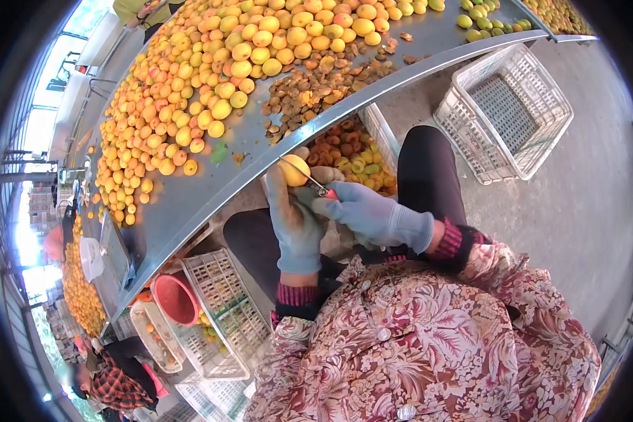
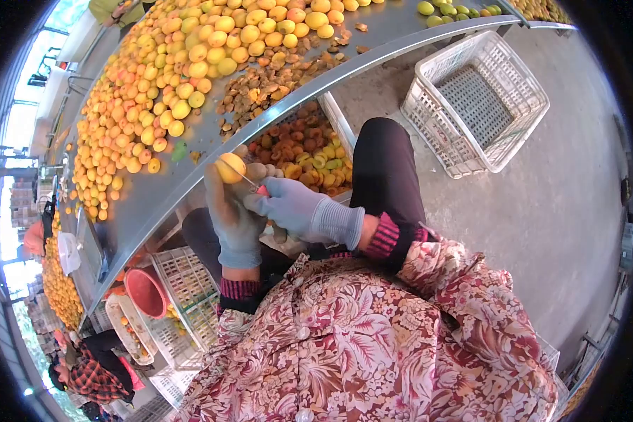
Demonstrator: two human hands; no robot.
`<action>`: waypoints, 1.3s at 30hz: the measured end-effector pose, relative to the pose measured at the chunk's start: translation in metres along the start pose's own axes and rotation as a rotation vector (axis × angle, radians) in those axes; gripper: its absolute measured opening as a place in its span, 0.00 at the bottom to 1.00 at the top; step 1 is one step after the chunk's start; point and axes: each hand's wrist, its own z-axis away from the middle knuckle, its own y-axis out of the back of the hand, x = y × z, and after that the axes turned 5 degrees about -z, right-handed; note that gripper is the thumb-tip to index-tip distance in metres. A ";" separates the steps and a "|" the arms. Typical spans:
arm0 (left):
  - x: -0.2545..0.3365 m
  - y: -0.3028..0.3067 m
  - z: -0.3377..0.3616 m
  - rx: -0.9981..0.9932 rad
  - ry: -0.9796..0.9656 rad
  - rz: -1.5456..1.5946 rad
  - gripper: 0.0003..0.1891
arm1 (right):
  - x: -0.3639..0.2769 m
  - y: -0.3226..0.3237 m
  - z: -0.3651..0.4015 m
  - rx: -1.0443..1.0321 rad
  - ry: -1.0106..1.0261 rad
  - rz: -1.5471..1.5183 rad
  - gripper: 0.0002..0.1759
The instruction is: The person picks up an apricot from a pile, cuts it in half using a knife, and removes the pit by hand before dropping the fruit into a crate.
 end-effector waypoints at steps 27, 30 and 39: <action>-0.002 0.008 0.001 0.064 -0.099 -0.235 0.22 | 0.002 -0.004 0.000 0.167 0.119 0.031 0.18; -0.003 0.008 0.002 -0.036 -0.218 -0.290 0.22 | -0.004 -0.003 0.006 0.106 0.066 -0.001 0.19; 0.002 0.000 0.003 -0.004 0.173 0.261 0.23 | 0.016 0.001 -0.007 0.120 0.234 0.100 0.16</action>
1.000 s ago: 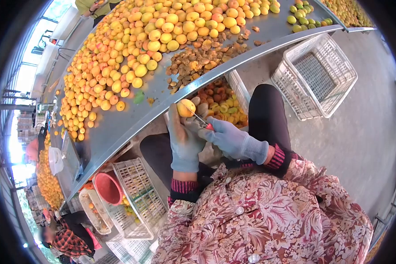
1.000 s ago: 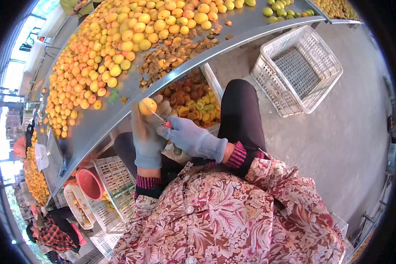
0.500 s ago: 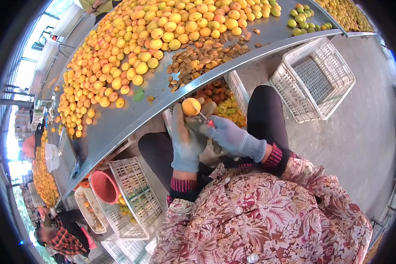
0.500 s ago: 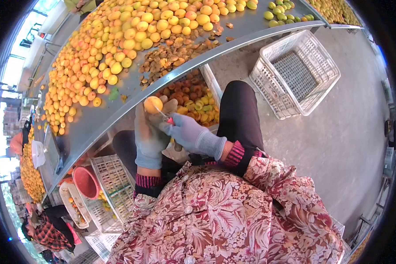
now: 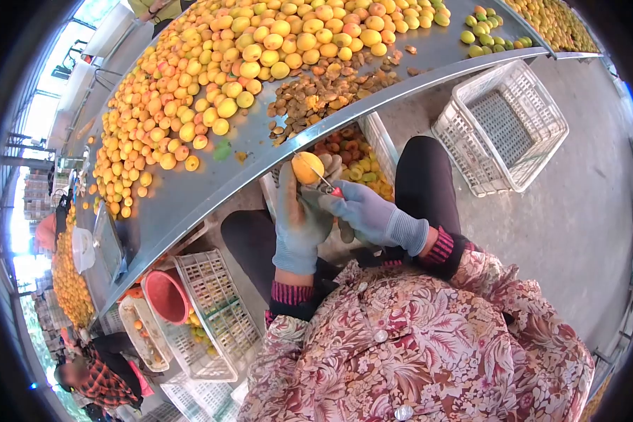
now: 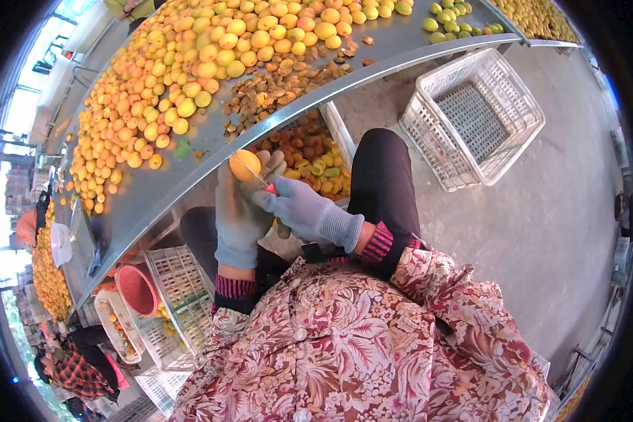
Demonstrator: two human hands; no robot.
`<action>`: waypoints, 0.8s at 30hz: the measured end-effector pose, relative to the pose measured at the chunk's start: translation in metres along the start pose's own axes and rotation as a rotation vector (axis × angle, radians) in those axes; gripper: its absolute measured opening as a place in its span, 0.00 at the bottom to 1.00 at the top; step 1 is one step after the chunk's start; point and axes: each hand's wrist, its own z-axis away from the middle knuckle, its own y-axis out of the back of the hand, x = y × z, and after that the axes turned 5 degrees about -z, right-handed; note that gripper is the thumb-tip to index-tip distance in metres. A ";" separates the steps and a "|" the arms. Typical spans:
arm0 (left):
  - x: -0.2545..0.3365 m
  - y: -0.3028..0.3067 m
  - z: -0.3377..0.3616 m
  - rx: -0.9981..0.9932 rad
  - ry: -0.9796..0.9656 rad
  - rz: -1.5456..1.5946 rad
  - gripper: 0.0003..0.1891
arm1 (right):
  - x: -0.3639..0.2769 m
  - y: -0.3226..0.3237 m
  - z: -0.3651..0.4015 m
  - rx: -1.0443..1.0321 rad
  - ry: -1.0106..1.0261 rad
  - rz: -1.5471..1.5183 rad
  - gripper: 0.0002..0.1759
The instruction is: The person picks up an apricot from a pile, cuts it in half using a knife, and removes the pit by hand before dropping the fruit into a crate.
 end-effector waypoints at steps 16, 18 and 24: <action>0.003 -0.010 -0.007 0.118 -0.006 -0.119 0.28 | 0.012 -0.004 -0.003 0.104 0.155 0.193 0.18; 0.007 -0.010 -0.007 0.090 -0.044 -0.110 0.29 | 0.011 0.000 0.005 0.117 0.283 0.230 0.18; 0.006 -0.017 0.004 -0.003 -0.291 -0.420 0.23 | -0.039 0.007 0.003 0.364 0.465 -0.149 0.13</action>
